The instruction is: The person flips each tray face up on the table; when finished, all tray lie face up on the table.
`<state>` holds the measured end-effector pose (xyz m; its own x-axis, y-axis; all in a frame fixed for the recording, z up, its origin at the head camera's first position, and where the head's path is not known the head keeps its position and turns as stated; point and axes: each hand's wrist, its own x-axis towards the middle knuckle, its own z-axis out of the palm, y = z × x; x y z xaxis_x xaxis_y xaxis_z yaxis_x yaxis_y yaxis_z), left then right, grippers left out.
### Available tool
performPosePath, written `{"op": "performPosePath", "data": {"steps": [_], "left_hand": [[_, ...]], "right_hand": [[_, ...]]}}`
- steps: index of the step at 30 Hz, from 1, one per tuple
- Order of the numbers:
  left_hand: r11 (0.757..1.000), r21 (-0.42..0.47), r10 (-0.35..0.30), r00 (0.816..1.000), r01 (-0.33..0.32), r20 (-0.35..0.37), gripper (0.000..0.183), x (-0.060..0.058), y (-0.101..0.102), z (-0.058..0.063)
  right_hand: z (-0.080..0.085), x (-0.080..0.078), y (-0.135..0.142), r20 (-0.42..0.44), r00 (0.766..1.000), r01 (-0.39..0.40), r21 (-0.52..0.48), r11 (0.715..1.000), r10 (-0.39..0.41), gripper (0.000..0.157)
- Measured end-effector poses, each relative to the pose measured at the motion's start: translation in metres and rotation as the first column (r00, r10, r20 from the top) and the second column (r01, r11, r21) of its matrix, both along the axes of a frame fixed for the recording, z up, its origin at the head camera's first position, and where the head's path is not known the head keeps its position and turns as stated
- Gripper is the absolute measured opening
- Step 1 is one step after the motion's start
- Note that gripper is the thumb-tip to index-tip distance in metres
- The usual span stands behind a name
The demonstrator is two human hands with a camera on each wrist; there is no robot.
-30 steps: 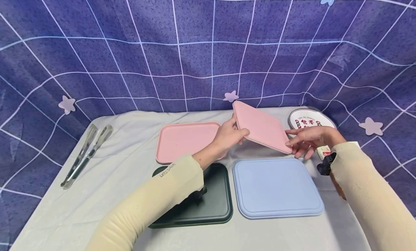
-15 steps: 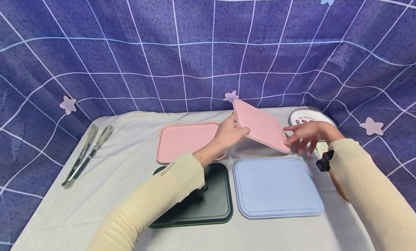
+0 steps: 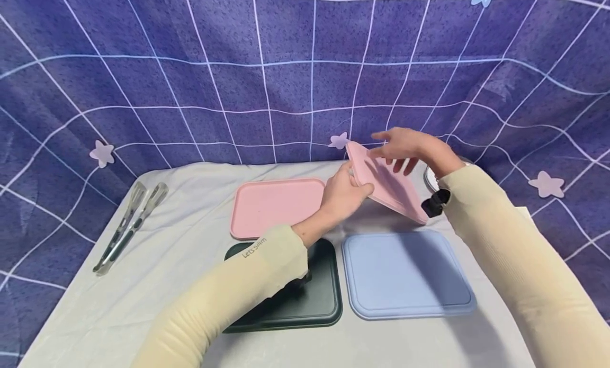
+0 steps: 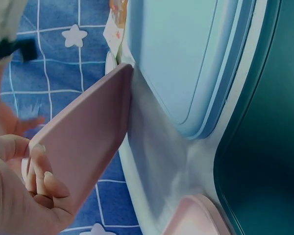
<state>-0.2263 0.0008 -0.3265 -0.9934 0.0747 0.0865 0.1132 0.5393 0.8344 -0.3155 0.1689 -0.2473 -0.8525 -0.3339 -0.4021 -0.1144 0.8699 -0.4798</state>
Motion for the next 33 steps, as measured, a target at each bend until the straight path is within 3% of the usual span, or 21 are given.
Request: {"op": "performPosePath", "data": {"steps": [5, 12, 19, 25, 33], "left_hand": [[1.000, -0.013, 0.028, 1.000, -0.028, -0.009, 0.074, 0.003, 0.005, 0.000], [0.998, -0.017, 0.056, 0.997, -0.057, -0.044, 0.069, 0.007, 0.011, 0.000], [0.996, -0.050, 0.070, 0.996, -0.072, -0.051, 0.058, 0.008, 0.012, 0.002], [0.996, -0.069, 0.058, 0.997, -0.062, -0.059, 0.051, 0.007, 0.011, 0.002], [0.999, -0.039, -0.009, 0.999, 0.008, -0.047, 0.053, 0.008, 0.009, 0.001]], "right_hand": [[0.011, -0.005, -0.028, 0.007, 1.000, 0.006, 0.036, 0.999, -0.006, 0.075], [0.013, -0.006, -0.055, -0.008, 1.000, -0.026, 0.202, 0.979, 0.028, 0.074], [0.017, -0.004, -0.076, -0.041, 0.997, -0.042, 0.373, 0.927, 0.062, 0.038], [0.020, 0.000, -0.088, -0.141, 0.990, 0.071, 0.461, 0.885, -0.006, 0.014], [0.020, 0.005, -0.087, -0.155, 0.984, 0.146, 0.462, 0.875, -0.082, 0.013]]}}
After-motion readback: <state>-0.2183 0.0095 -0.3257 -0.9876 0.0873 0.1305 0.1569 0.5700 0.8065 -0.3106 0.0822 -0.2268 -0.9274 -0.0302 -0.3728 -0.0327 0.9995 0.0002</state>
